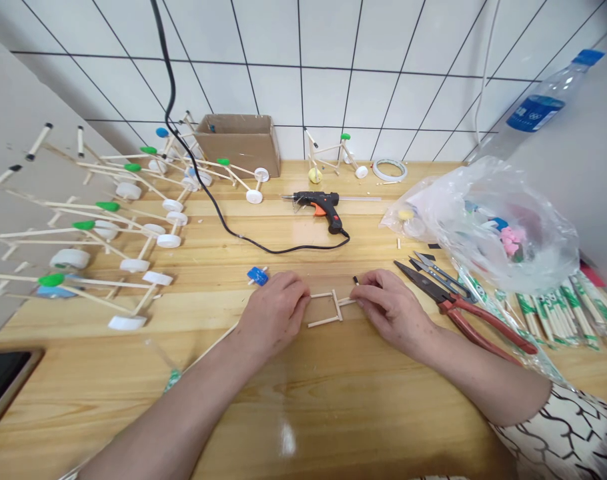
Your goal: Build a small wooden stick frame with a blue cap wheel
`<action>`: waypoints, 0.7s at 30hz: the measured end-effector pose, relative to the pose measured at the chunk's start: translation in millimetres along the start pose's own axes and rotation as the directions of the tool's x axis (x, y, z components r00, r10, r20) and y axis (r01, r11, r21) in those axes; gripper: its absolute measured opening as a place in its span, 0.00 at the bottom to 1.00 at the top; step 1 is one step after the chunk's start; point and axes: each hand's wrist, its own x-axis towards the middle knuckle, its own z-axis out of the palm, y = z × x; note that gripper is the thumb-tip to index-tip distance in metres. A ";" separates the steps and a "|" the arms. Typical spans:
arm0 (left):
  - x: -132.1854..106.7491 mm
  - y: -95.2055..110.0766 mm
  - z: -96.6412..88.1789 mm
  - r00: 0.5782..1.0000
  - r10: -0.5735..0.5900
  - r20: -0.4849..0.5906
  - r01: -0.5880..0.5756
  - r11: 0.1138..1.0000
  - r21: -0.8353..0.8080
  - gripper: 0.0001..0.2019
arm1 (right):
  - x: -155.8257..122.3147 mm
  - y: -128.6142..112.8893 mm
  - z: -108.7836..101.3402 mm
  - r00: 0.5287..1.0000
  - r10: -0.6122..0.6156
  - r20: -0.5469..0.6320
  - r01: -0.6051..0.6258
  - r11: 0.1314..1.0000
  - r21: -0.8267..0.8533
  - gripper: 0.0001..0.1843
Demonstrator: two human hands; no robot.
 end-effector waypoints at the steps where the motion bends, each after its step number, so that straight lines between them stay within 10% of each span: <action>1: 0.0 0.1 0.1 1.000 -0.002 0.003 0.002 1.000 -0.003 0.08 | -0.1 -0.1 -0.1 1.000 0.001 0.001 -0.001 1.000 -0.001 0.11; 21: 1.0 0.8 -0.1 1.000 -0.008 0.016 0.009 1.000 -0.009 0.09 | -0.1 0.5 -0.3 1.000 0.006 0.008 -0.006 1.000 -0.005 0.11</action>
